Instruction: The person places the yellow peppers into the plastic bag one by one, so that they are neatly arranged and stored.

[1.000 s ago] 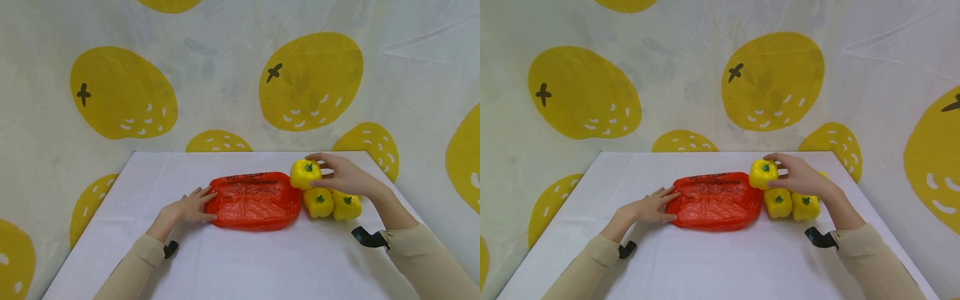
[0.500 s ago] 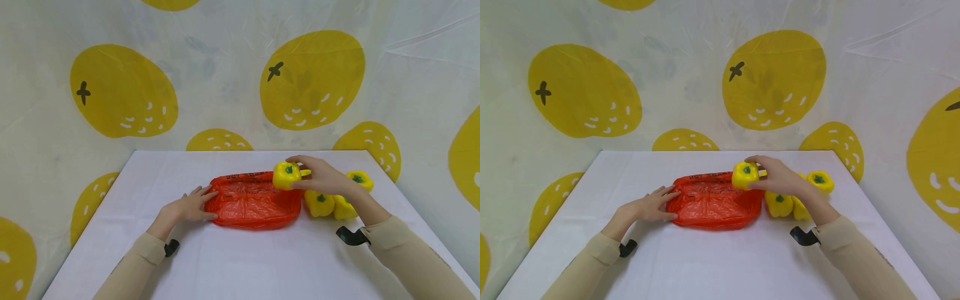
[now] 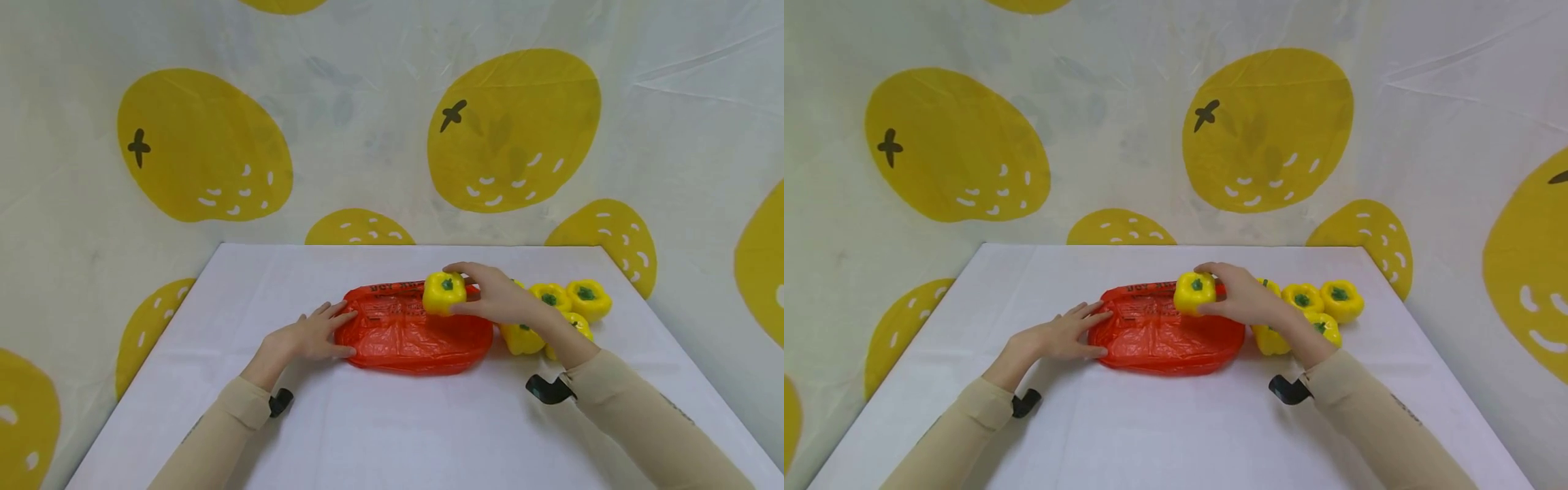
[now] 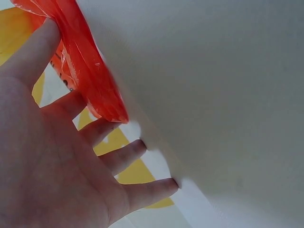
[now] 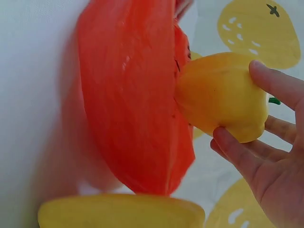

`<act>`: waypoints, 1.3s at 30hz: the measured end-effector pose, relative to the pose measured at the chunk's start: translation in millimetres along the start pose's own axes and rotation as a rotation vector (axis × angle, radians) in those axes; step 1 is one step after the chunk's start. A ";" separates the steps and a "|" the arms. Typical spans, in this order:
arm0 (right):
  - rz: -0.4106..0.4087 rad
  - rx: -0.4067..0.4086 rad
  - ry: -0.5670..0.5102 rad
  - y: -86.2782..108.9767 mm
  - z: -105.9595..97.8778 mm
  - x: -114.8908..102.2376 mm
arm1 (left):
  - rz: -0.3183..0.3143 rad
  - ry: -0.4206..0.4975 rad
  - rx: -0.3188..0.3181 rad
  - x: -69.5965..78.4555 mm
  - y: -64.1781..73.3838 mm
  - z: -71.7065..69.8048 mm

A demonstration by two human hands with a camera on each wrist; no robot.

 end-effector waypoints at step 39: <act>0.073 -0.053 -0.038 -72.6 59.5 -30.6 | -0.021 -0.011 -0.001 -2.3 -4.0 0.6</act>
Point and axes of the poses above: each hand's wrist, its own y-axis away from the middle knuckle, its own z-axis out of the palm, x = y × z, the point moved 5 cm from there along -y, towards the middle knuckle, and after that the axes turned 5 degrees about -x, right-handed, at the moved point
